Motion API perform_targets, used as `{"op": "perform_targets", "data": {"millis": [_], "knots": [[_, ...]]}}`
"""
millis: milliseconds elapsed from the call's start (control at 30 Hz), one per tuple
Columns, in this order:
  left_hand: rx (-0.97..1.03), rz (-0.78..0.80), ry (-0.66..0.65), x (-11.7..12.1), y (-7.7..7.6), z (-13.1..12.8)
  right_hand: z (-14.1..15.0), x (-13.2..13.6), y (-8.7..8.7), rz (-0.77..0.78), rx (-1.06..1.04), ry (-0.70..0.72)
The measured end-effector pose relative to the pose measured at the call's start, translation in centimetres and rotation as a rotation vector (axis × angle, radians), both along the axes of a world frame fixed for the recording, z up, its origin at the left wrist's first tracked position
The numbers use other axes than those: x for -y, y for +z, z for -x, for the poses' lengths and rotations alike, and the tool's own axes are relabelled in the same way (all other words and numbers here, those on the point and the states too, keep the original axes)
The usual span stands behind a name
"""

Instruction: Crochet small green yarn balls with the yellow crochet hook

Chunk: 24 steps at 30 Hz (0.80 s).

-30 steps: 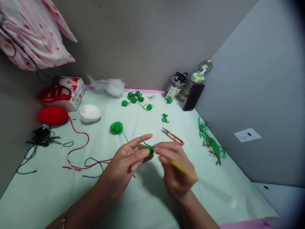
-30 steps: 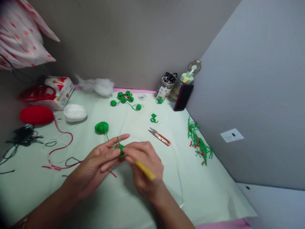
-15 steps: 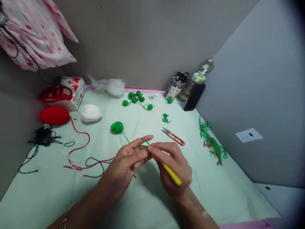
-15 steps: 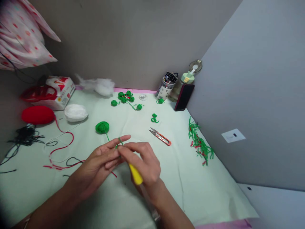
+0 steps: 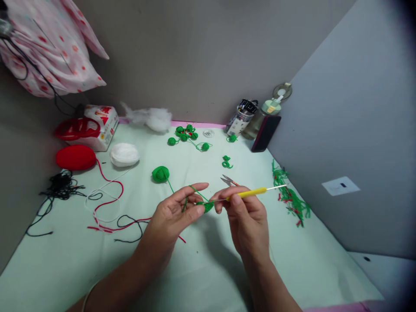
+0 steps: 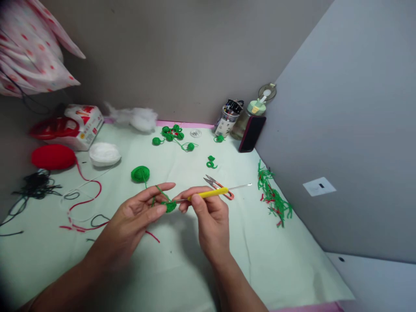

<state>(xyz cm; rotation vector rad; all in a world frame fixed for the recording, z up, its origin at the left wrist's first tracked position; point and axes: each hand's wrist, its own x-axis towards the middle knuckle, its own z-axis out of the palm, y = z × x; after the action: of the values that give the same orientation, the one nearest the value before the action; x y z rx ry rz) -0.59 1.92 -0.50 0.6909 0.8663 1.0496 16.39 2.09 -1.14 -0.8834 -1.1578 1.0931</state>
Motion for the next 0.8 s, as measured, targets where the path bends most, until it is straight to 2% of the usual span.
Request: {"op": "perform_targets", "data": {"millis": [133, 267, 333, 400, 467, 533, 633, 700, 800], "knots": [[-0.055, -0.024, 0.06, 0.0, 0.3, 0.1, 0.2, 0.5, 0.1, -0.071, 0.124, -0.058], [-0.151, -0.094, 0.125, 0.2, 0.0, -0.3, 0.3, 1.3, -0.3, -0.37, 0.488, -0.113], [-0.108, -0.079, 0.131, 0.2, -0.2, -0.5, 0.2, 1.6, -0.5, -0.507, 0.715, -0.13], [0.028, 0.013, 0.077, 0.1, -0.1, -0.6, 0.1, 1.7, -0.6, -0.584, 0.866, -0.16], [0.179, 0.137, 0.003, -0.1, 0.1, -0.5, 0.0, 1.6, -0.5, -0.559, 0.8, -0.189], [0.264, 0.207, -0.036, -0.4, 0.3, -0.3, 0.0, 1.2, -0.3, -0.426, 0.541, -0.197], [0.243, 0.174, -0.009, -0.6, 0.4, -0.1, 0.1, 0.4, 0.1, -0.21, 0.18, -0.151], [0.178, 0.109, -0.007, -0.4, 0.1, -0.2, 0.4, 0.1, 0.1, -0.158, 0.131, -0.098], [0.092, 0.026, 0.002, 0.0, -0.4, -0.5, 0.9, 0.2, 0.1, -0.191, 0.243, -0.101]]}}
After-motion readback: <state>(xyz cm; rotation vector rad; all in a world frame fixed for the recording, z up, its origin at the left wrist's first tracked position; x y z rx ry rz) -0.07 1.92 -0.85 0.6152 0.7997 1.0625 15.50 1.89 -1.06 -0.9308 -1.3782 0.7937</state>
